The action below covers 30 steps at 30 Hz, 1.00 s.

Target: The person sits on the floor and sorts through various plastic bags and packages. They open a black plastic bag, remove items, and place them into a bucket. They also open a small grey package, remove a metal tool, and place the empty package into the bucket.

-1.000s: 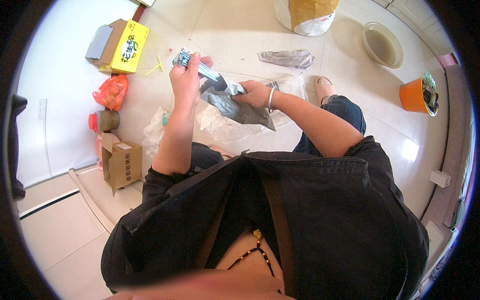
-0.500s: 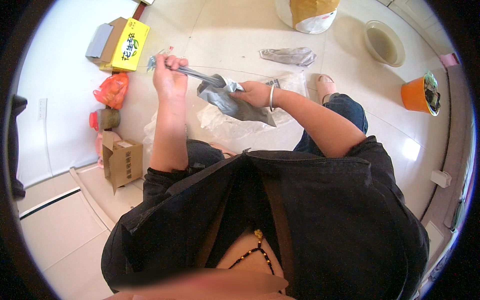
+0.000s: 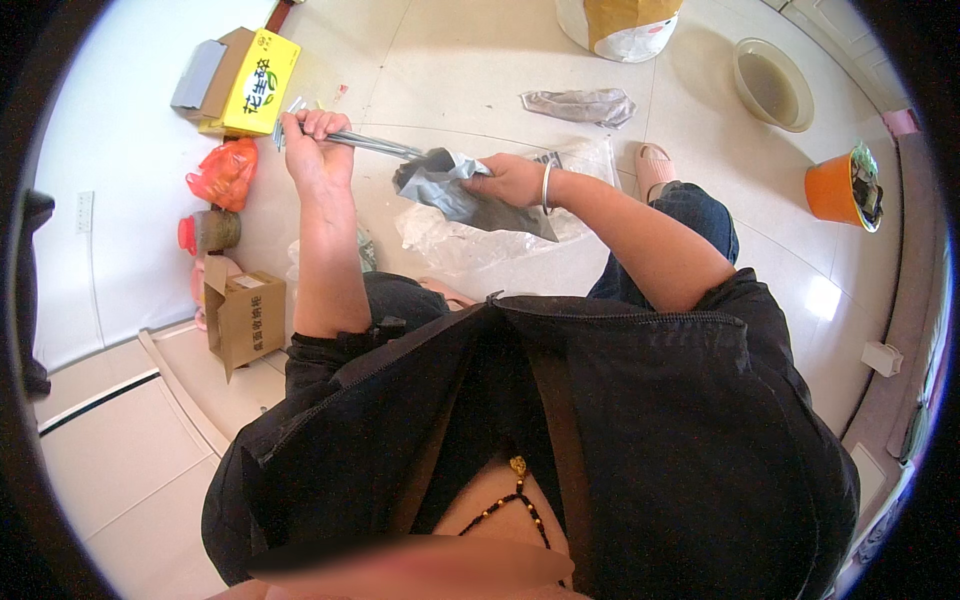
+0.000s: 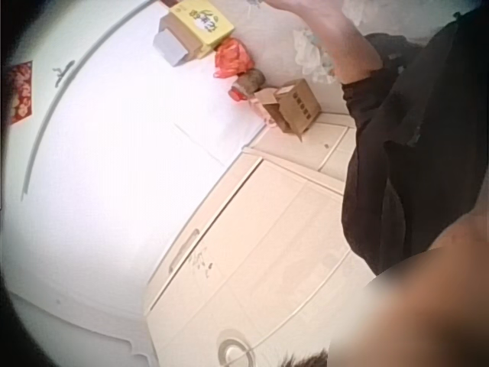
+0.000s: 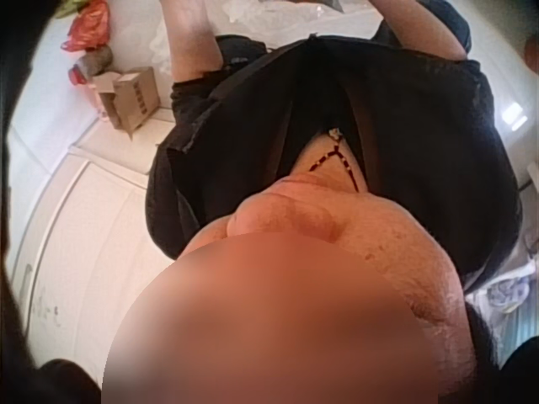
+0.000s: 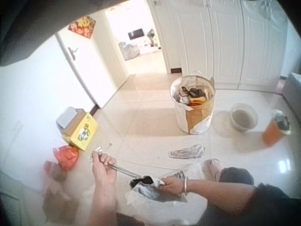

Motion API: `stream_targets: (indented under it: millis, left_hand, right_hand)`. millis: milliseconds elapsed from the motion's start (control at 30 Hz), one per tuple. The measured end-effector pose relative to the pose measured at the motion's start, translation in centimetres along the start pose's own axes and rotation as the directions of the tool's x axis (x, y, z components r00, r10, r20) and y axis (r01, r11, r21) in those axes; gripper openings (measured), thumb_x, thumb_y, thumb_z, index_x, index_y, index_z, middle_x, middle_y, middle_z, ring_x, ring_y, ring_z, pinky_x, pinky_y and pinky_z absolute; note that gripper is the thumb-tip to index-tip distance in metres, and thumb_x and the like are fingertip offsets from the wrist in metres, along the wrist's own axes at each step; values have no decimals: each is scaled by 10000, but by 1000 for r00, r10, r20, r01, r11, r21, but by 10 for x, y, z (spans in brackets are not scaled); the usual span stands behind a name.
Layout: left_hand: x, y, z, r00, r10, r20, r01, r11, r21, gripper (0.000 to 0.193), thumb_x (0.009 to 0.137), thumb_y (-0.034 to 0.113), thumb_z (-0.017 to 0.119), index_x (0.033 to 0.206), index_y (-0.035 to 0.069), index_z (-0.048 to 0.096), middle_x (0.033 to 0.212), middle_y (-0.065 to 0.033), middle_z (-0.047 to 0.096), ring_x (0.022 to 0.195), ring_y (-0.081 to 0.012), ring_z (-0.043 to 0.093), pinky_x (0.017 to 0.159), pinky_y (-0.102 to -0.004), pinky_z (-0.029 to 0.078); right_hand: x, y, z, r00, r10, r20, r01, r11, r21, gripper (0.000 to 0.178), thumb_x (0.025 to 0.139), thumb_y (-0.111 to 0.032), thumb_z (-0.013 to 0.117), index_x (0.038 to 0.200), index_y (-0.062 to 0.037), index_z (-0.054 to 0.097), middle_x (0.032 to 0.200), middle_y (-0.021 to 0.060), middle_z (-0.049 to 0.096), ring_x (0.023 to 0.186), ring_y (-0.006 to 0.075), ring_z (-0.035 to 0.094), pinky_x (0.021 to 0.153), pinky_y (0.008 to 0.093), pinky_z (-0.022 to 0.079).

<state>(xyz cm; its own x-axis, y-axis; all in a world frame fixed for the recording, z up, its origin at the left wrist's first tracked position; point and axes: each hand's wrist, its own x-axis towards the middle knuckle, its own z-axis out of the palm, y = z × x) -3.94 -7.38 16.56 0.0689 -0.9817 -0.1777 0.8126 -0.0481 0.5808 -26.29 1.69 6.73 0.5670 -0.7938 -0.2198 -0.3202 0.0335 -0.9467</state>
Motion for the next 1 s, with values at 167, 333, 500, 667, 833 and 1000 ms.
stream_targets:
  millis: [167,333,500,667,833,1000]
  left_hand:
    - [-3,1,5,1000,20,1,-20,999,27,340,984,360,390,747,118,414,552,40,300,461,-82,270,474,-233,290]
    - [-14,3,17,994,84,74,-107,916,387,265,948,266,500,741,110,440,517,48,252,427,-70,228,430,-238,247]
    - [-25,10,27,984,8,179,-121,767,630,155,885,175,570,827,33,548,490,55,281,415,-55,224,412,-242,229]
    - [-22,20,23,961,14,275,-122,918,378,298,943,318,487,841,45,549,486,57,258,410,-59,213,423,-231,230]
    - [-17,21,15,957,8,291,-103,945,309,363,963,380,432,725,113,497,479,59,235,403,-67,200,435,-237,232]
    - [-15,14,10,982,83,169,-126,956,266,359,959,347,442,673,131,462,471,58,230,401,-69,201,432,-240,231]
  right_hand:
    - [1,1,-3,995,69,-67,-64,995,73,264,902,-272,553,954,-32,649,755,59,635,715,137,537,718,307,452]
    - [2,3,-5,961,87,-262,-29,975,219,163,828,-158,644,912,-27,693,730,20,645,673,92,544,660,257,466]
    - [7,9,-7,890,26,-455,136,938,319,146,791,-78,658,915,-15,702,737,23,661,673,75,570,637,233,475]
    - [8,9,-15,875,111,-471,48,948,313,149,786,-76,656,912,-9,698,722,18,658,643,69,562,619,234,472]
    - [3,2,-16,904,97,-416,35,954,299,157,787,-106,678,922,-31,706,706,2,641,626,59,526,602,232,456]
    - [4,2,-10,919,104,-380,-38,983,177,127,773,-114,694,877,-45,713,682,8,628,614,74,526,591,246,454]
